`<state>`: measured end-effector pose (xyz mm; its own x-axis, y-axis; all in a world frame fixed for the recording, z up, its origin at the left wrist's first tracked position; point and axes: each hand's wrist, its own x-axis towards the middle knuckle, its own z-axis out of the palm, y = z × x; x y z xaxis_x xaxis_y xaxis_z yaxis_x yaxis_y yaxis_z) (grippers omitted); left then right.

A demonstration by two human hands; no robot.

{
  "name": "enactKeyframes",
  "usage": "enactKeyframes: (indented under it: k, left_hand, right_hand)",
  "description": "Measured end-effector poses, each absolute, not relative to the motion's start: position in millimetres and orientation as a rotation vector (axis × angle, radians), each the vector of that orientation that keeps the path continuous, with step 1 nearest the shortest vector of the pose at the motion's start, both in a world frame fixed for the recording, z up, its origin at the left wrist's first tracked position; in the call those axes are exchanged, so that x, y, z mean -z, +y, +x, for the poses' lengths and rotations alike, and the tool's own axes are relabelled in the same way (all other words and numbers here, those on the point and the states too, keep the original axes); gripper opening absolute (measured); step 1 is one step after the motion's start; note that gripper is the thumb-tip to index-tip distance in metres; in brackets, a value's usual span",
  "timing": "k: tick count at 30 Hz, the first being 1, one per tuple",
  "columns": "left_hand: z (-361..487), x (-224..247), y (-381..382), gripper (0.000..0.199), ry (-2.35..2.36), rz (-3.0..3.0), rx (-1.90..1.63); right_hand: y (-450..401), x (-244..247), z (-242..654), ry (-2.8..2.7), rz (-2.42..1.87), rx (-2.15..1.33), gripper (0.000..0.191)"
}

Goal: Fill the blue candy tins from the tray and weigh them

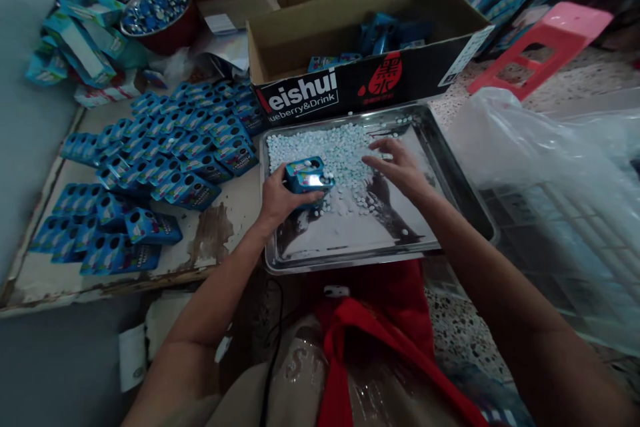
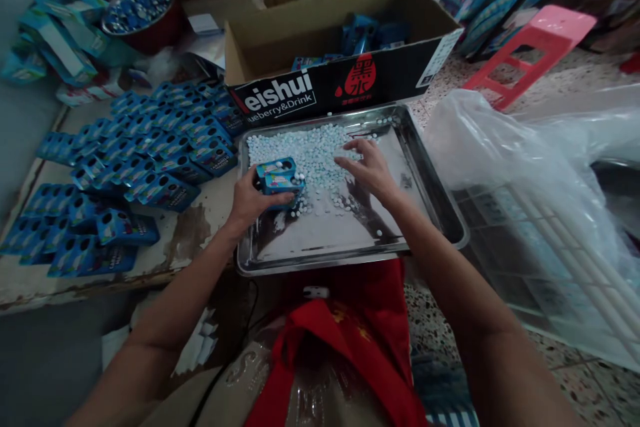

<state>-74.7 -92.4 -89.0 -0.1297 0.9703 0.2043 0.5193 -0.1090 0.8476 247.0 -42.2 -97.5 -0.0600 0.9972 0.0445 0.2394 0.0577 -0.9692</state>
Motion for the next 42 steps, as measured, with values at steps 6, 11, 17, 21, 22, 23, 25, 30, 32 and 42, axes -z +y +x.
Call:
enactKeyframes:
  k: [6,11,17,21,22,23,25,30,32,42]
  left_hand:
    - [-94.1,88.9,-100.0,0.085,1.536,1.688,-1.248]
    - [-109.5,89.8,-94.1,0.094,1.333,1.760,-1.260]
    - [-124.4,87.9,-90.5,0.102,1.201,1.779,-1.216]
    - [-123.2,85.8,-92.4,0.101,1.234,1.791,-1.185]
    - [-121.6,85.3,-92.8,0.099,1.260,1.802,-1.177]
    - [-119.5,84.7,-92.9,0.097,1.290,1.818,-1.174]
    - [-114.3,82.8,-92.5,0.093,1.354,1.861,-1.168]
    - [-96.0,74.1,-88.9,0.083,1.519,1.934,-1.036]
    - [-87.5,70.5,-88.5,0.081,1.526,1.908,-0.982]
    - [-68.1,59.8,-95.6,0.072,1.533,1.843,-0.832]
  right_hand:
    - [-26.7,124.2,259.7,-2.483,-1.421,-0.510,0.128]
    - [-7.5,135.3,217.5,-2.753,-1.232,-0.445,0.133]
    - [8.9,129.0,179.0,-2.812,-1.001,-0.194,0.053]
    - [-1.0,123.7,176.8,-2.807,-1.033,-0.282,0.035]
    - [-2.8,123.5,176.2,-2.696,-1.114,-0.381,0.035]
    - [-3.5,123.3,175.2,-2.492,-1.218,-0.525,0.036]
    - [-1.6,120.9,172.0,-1.957,-1.381,-0.808,0.042]
    - [3.2,85.4,161.0,-1.183,-1.159,-1.483,0.059]
    - [-3.0,63.4,153.0,-0.975,-0.989,-1.653,0.061]
    - [-32.6,30.5,112.8,-0.843,-0.661,-1.622,0.061]
